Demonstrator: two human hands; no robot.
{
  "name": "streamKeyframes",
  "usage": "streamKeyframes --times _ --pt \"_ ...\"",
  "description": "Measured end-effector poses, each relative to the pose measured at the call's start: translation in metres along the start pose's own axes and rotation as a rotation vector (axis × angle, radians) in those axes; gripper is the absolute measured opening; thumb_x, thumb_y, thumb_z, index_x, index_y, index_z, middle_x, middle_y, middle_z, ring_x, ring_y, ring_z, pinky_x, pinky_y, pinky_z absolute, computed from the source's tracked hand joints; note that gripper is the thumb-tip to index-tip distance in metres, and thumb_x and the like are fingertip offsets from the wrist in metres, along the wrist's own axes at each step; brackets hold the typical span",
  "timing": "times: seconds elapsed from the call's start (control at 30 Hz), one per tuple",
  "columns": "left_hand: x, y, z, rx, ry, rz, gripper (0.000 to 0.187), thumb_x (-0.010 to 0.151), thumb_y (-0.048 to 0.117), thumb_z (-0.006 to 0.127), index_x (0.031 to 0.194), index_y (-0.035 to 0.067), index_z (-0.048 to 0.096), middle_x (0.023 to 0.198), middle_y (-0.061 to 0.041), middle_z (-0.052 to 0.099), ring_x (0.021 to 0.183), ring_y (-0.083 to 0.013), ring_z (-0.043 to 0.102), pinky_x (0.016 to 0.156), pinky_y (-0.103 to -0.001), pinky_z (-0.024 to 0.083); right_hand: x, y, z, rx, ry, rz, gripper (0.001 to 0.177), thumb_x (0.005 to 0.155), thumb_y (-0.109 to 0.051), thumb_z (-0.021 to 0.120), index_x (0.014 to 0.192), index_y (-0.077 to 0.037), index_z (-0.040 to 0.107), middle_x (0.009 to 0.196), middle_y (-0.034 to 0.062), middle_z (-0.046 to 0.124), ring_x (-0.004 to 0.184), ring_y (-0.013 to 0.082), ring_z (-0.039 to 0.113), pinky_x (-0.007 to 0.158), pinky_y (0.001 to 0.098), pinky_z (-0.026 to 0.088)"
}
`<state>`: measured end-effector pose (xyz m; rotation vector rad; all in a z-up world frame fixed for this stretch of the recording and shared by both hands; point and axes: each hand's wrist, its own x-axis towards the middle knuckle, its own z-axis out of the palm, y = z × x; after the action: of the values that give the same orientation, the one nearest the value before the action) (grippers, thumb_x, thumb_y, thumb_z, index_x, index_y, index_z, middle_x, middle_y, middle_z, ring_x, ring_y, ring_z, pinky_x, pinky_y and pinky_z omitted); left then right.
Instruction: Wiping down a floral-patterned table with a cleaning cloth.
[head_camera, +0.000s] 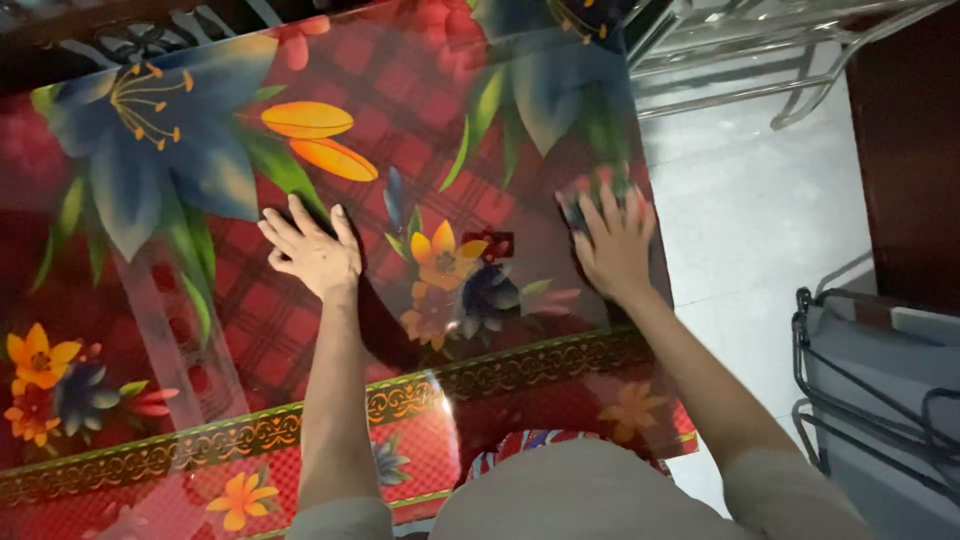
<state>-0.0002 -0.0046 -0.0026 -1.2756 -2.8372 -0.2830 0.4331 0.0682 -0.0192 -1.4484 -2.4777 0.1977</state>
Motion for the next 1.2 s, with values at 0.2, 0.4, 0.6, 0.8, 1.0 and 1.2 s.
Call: streamKeyframes --times 0.2,0.4,0.6,0.8,1.0,1.2 --pt "-0.001 0.004 -0.004 -0.004 -0.023 -0.013 0.075 0.108 0.060 0.044 0.161 0.007 0.039 0.166 -0.029 0.025 0.156 -0.0415 0.017 0.113 -0.061 0.024 -0.046 0.029 0.002 0.070 -0.055 0.001 0.053 0.103 -0.029 0.059 0.153 -0.013 0.050 0.164 0.0181 0.036 0.151 0.0478 0.026 0.120 0.0655 0.018" --pt "0.001 0.001 -0.001 0.011 -0.025 -0.001 0.075 0.108 0.060 0.046 0.161 0.007 0.039 0.166 -0.029 0.025 0.156 -0.0417 0.016 0.114 -0.061 0.024 0.073 0.049 0.012 0.051 -0.024 -0.004 0.051 0.106 -0.025 0.057 0.156 -0.013 0.051 0.166 0.0168 0.038 0.151 0.0477 0.028 0.120 0.0622 0.020" --pt "0.002 0.001 -0.002 0.017 -0.043 -0.011 0.076 0.107 0.059 0.048 0.161 0.007 0.037 0.167 -0.029 0.024 0.156 -0.0414 0.017 0.113 -0.060 0.026 0.179 0.080 0.046 0.029 0.114 -0.075 0.053 0.109 -0.024 0.060 0.159 -0.012 0.051 0.163 0.0187 0.041 0.148 0.0475 0.031 0.120 0.0607 0.024" --pt "0.002 -0.001 0.003 0.076 -0.024 0.009 0.074 0.108 0.060 0.048 0.162 0.009 0.037 0.167 -0.028 0.024 0.155 -0.0415 0.018 0.112 -0.060 0.027 0.203 0.087 0.069 0.010 0.083 0.120 0.049 0.111 -0.029 0.062 0.158 -0.019 0.051 0.156 0.0141 0.045 0.145 0.0407 0.036 0.123 0.0611 0.025" --pt "0.004 0.001 0.003 0.097 -0.065 -0.018 0.075 0.107 0.061 0.043 0.162 0.011 0.034 0.166 -0.026 0.025 0.155 -0.0405 0.019 0.111 -0.061 0.028 0.141 0.055 0.058 -0.021 0.209 0.170 0.049 0.111 -0.024 0.061 0.158 -0.017 0.050 0.165 0.0147 0.036 0.150 0.0429 0.026 0.115 0.0632 0.024" --pt "0.010 -0.007 0.017 0.133 -0.053 -0.035 0.076 0.106 0.065 0.040 0.162 0.014 0.033 0.166 -0.025 0.022 0.154 -0.0397 0.018 0.110 -0.063 0.028 0.030 0.024 0.033 -0.009 0.148 0.249 0.052 0.109 -0.022 0.061 0.160 -0.014 0.049 0.168 0.0149 0.034 0.153 0.0423 0.023 0.119 0.0609 0.021"
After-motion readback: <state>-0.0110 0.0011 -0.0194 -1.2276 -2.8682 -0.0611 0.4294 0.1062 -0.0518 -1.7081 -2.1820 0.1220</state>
